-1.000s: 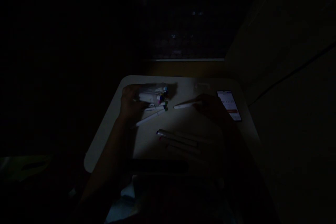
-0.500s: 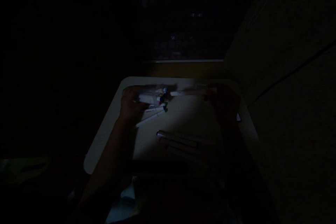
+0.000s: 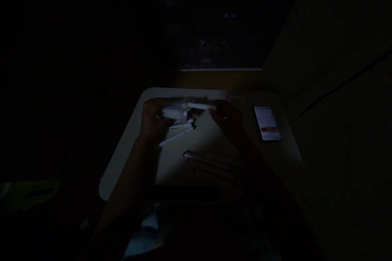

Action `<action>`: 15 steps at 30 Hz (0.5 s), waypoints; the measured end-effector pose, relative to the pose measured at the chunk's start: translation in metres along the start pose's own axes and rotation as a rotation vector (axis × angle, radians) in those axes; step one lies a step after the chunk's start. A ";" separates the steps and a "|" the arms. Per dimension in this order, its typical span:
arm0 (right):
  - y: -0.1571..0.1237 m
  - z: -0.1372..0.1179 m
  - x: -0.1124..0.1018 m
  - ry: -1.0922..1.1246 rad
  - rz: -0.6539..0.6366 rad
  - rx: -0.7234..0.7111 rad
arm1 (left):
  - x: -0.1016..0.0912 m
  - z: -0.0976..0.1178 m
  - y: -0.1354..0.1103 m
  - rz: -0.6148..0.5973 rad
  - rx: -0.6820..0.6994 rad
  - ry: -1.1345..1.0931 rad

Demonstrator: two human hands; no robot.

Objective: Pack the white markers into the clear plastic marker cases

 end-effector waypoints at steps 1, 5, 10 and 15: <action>0.001 0.000 0.002 -0.008 -0.012 0.013 | 0.000 0.000 0.000 -0.008 -0.005 0.003; 0.005 0.005 0.006 -0.041 -0.003 0.024 | 0.000 0.000 0.000 -0.003 -0.011 0.004; 0.007 0.013 0.007 0.030 0.010 -0.005 | 0.000 -0.001 0.000 0.005 0.013 0.021; 0.005 0.017 0.005 0.056 -0.037 -0.022 | 0.000 -0.001 0.000 -0.003 0.008 0.022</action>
Point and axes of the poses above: each hand's wrist, its own y-axis towards the middle knuckle, its own x-axis out of the palm, z = x × y, the point moved 2 cm from there along y, towards the middle knuckle, and after that the axes turned 7 degrees about x, right-handed, at the moved point
